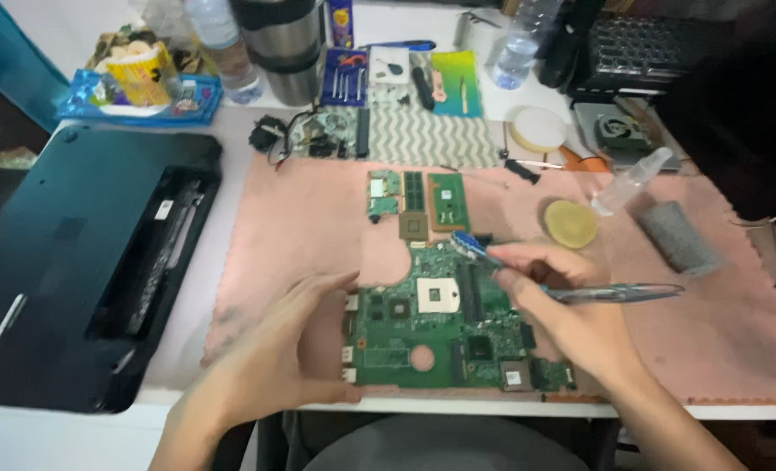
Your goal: The person uses a toothbrush to scrub both sides of a green RAM module, then places it on the table. The person picks up another RAM module and scrubs both sides with the toothbrush before placing it down. The person briefly brushes a section of the motherboard.
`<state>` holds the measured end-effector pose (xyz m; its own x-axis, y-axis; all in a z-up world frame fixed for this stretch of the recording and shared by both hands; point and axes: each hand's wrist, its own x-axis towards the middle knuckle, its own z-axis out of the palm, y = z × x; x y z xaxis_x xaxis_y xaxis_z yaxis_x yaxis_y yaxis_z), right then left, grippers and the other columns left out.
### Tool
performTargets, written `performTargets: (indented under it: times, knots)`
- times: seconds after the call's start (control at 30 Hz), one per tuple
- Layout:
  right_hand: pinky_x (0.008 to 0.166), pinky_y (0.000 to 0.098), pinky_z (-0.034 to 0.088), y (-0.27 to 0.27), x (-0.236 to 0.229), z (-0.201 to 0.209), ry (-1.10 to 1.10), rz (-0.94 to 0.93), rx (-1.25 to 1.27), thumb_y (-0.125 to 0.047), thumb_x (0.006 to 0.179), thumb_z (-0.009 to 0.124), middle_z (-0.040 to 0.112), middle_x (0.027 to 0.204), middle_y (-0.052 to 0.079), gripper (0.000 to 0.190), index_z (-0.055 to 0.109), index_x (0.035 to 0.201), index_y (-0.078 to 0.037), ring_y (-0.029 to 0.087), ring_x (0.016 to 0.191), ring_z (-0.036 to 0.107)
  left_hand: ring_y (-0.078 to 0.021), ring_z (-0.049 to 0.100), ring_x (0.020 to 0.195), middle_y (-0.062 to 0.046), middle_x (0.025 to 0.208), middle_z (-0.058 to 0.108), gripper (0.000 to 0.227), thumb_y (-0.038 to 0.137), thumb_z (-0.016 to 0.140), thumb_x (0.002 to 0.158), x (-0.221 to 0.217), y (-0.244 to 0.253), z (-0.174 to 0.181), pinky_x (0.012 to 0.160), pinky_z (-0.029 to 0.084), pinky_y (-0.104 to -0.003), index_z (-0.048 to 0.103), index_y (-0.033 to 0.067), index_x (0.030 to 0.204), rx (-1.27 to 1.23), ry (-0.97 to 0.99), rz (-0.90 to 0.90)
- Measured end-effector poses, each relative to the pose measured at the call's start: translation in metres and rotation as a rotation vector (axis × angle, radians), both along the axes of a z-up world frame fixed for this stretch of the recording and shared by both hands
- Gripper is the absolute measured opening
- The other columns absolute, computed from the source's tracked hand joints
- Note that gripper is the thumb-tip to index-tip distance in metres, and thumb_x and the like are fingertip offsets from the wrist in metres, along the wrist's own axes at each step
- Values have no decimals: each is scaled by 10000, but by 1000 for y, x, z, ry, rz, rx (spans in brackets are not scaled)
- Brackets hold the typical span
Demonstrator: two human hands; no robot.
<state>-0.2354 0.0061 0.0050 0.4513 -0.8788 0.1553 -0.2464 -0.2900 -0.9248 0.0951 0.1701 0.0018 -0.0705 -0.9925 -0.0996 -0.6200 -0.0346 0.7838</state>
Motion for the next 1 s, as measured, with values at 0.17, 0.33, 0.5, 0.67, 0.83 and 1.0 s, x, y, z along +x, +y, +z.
performTargets:
  times: [0.17, 0.33, 0.5, 0.67, 0.83, 1.0]
  knots:
    - [625, 240, 583, 43, 28, 6, 76, 44, -123, -73, 954, 852, 857, 910, 54, 271, 919, 1216, -68, 113, 700, 740, -290, 566, 1584, -94, 1703, 636, 1294, 396, 1146, 612, 6, 8, -21, 1266, 443, -465, 498, 79, 1686, -198, -40, -9]
    - [723, 266, 573, 64, 60, 1, 196, 76, -319, -133, 979, 832, 802, 906, -7, 300, 913, 1265, -173, 111, 815, 750, -274, 524, 1584, -77, 1674, 636, 1299, 403, 1104, 679, 6, 15, -8, 1251, 463, -456, 422, 83, 1738, -169, -1, -5]
    - [706, 298, 682, 74, 81, -15, 138, 118, -225, -89, 1021, 774, 794, 1043, 56, 321, 877, 1324, -66, 163, 814, 794, -300, 466, 1628, -80, 1704, 593, 1304, 414, 1074, 729, 10, 17, -14, 1283, 419, -477, 353, 115, 1774, -195, 32, -32]
    - [837, 354, 681, 81, 98, -15, 205, 89, -375, -104, 1019, 777, 842, 1074, 75, 260, 886, 1250, -54, 186, 925, 819, -354, 487, 1625, -149, 1727, 550, 1251, 443, 1064, 753, 12, 18, -23, 1291, 427, -500, 391, 65, 1739, -323, -14, -50]
    - [723, 349, 622, 85, 106, -20, 205, 87, -461, -98, 1071, 728, 790, 905, 84, 208, 881, 1174, 0, 190, 770, 751, -335, 488, 1638, -120, 1754, 535, 1160, 411, 1034, 827, 11, 19, -20, 1302, 452, -491, 391, 60, 1726, -341, 22, -80]
    - [710, 358, 550, 93, 106, -20, 281, 159, -465, -121, 1082, 698, 729, 874, 87, 196, 832, 1070, 21, 185, 746, 714, -374, 500, 1633, -129, 1825, 473, 1141, 416, 1043, 820, 12, 17, -30, 1329, 459, -504, 439, 59, 1720, -408, -28, -85]
